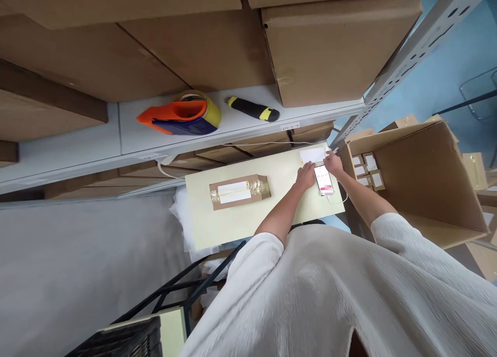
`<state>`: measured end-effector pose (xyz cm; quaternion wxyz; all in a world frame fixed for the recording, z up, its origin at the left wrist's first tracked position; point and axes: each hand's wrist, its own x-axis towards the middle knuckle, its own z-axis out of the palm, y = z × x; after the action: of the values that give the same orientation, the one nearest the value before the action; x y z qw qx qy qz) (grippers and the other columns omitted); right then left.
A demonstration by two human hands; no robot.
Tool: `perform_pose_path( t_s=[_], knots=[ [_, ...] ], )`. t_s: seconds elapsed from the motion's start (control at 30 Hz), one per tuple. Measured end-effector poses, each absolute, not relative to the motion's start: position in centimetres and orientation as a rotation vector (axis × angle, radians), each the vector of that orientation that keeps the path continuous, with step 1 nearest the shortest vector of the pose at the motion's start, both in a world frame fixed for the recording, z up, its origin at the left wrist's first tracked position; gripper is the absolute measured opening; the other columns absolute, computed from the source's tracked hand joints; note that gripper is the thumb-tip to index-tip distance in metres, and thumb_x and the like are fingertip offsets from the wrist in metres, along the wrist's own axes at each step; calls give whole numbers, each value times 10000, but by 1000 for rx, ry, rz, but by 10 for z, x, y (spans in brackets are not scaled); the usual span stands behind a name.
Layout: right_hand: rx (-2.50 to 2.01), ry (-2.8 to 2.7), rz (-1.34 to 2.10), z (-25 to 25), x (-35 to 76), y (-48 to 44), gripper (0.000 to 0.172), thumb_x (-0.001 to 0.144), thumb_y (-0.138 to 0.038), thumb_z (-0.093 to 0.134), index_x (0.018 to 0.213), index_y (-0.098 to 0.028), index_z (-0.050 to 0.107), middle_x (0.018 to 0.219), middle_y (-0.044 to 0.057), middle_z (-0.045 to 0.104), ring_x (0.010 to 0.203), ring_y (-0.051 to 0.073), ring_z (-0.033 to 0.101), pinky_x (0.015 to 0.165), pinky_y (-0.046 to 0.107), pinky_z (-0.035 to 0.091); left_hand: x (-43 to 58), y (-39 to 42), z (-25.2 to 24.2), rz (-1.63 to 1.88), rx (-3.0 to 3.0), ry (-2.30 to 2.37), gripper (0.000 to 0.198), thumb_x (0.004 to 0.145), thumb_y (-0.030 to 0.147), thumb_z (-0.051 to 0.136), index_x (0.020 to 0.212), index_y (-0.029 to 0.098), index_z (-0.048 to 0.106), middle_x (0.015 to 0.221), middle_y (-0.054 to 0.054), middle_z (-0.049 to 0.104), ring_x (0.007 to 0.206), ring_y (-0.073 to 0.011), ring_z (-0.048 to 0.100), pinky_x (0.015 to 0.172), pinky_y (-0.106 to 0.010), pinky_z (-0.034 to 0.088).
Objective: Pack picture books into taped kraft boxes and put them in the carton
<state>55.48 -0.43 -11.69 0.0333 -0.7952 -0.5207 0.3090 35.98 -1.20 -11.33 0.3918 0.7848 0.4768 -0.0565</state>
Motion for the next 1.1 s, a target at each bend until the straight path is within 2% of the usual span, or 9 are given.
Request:
perform_pose_path(
  t_s=[0.17, 0.4, 0.63, 0.73, 0.87, 1.0, 1.1],
  knots=[
    [-2394, -1462, 920, -114, 557, 1, 548, 990, -267, 524, 1504, -138, 666, 1188, 174, 832, 1160, 354, 763, 1026, 452, 603, 354, -11, -118, -212, 1986, 1190, 714, 1011, 127, 503, 1712, 200, 386, 1858, -156, 302, 1683, -337, 370, 1336, -572, 362],
    [-2420, -1419, 897, -97, 555, 1, 538, 954, -233, 519, 1450, -139, 703, 1222, 177, 823, 1133, 359, 764, 1001, 454, 608, 359, -7, -112, -173, 1967, 1254, 575, 1051, 192, 537, 1623, 223, 485, 1744, -149, 494, 1538, -353, 542, 1253, -497, 443],
    [-2275, -1428, 884, -85, 554, -3, 448, 932, -239, 575, 1337, -158, 748, 1045, 125, 839, 1042, 326, 771, 967, 402, 600, 368, -3, -106, -115, 1833, 1370, 531, 1011, 220, 672, 1534, 243, 580, 1580, -150, 659, 1465, -362, 608, 1206, -487, 476],
    [-2198, -1422, 911, -82, 555, -2, 433, 913, -233, 577, 1306, -179, 751, 989, 95, 834, 1022, 308, 767, 973, 398, 596, 376, 4, -106, 71, 1723, 1416, 499, 996, 162, 682, 1489, 235, 648, 1515, -144, 708, 1433, -350, 642, 1206, -476, 492],
    [-2054, -1375, 1007, -80, 556, 1, 390, 886, -244, 608, 1252, -215, 739, 955, 58, 828, 969, 279, 772, 973, 412, 597, 384, 16, -104, 456, 1563, 1349, 447, 996, 77, 628, 1411, 221, 711, 1487, -129, 733, 1301, -281, 733, 1160, -423, 550],
    [-1927, -1326, 1109, -80, 552, 6, 345, 838, -262, 659, 1178, -230, 713, 915, 32, 815, 899, 252, 772, 912, 395, 608, 387, 23, -102, 631, 1427, 1308, 366, 961, 44, 663, 1260, 230, 763, 1215, -87, 828, 1126, -239, 790, 1077, -395, 603],
    [-1866, -1293, 1167, -80, 548, 10, 337, 817, -288, 691, 1151, -239, 696, 908, 27, 810, 854, 240, 763, 809, 359, 605, 386, 26, -101, 699, 1364, 1325, 333, 935, 18, 679, 1174, 229, 775, 1110, -64, 834, 1048, -220, 800, 1038, -379, 620]
  ],
)
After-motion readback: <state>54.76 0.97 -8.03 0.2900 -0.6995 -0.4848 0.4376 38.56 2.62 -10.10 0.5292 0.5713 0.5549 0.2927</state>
